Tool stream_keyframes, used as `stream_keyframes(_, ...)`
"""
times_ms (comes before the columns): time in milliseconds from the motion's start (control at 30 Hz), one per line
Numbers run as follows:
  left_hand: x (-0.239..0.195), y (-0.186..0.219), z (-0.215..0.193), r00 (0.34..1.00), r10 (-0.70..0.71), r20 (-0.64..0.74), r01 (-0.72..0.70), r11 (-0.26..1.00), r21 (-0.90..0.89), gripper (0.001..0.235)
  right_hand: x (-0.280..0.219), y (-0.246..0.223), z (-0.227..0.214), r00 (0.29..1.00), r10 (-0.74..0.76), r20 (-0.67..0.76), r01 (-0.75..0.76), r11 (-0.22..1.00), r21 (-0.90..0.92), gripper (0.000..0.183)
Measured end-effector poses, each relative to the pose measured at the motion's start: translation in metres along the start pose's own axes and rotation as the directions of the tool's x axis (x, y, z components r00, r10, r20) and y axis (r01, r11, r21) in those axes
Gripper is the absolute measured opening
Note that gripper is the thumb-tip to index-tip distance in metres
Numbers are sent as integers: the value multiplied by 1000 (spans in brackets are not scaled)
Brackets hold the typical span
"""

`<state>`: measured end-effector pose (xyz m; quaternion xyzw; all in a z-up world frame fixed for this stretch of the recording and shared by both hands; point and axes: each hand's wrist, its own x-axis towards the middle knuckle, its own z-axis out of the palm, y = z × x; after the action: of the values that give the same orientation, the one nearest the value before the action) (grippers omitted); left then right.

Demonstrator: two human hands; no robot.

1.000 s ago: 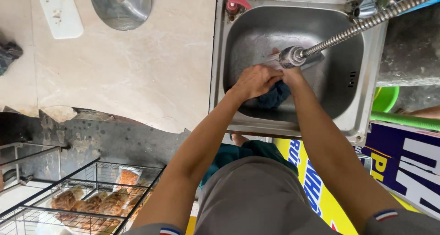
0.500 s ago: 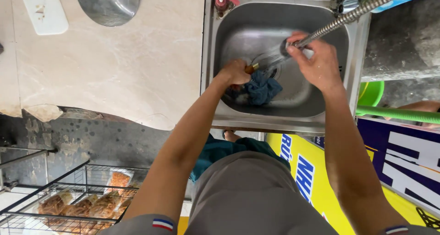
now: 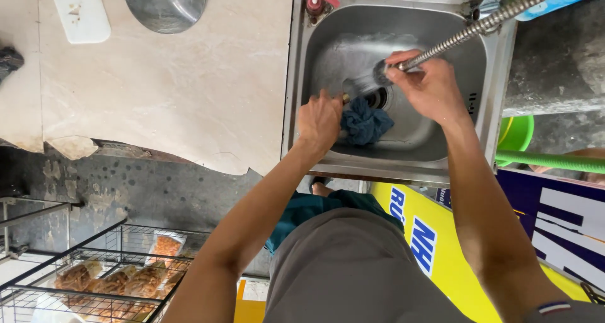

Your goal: Cooking sliced meat in a pan, seasoning it with sauce, and preparing additional meat portions on a cutting board.

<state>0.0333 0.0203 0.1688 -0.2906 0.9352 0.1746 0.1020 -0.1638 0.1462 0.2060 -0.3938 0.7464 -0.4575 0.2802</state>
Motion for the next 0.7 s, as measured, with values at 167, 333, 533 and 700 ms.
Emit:
stream_keyframes(167,-1,-4,-2,999,-33,-2,33,999,3,37,0,-16,-13,997,51,50,-48,997,-68,21)
stream_keyframes(333,0,-17,-25,955,-180,237,290,740,-607,31,1,-36,-20,967,200,160,-168,967,-190,29)
stream_keyframes(533,9,-25,-3,834,-31,550,548,149,-823,41,14,-17,-38,933,244,263,-192,959,-210,43)
stream_keyframes(700,-6,-24,-43,875,-76,478,449,496,-743,50,37,18,-83,990,-141,-6,119,859,-498,45)
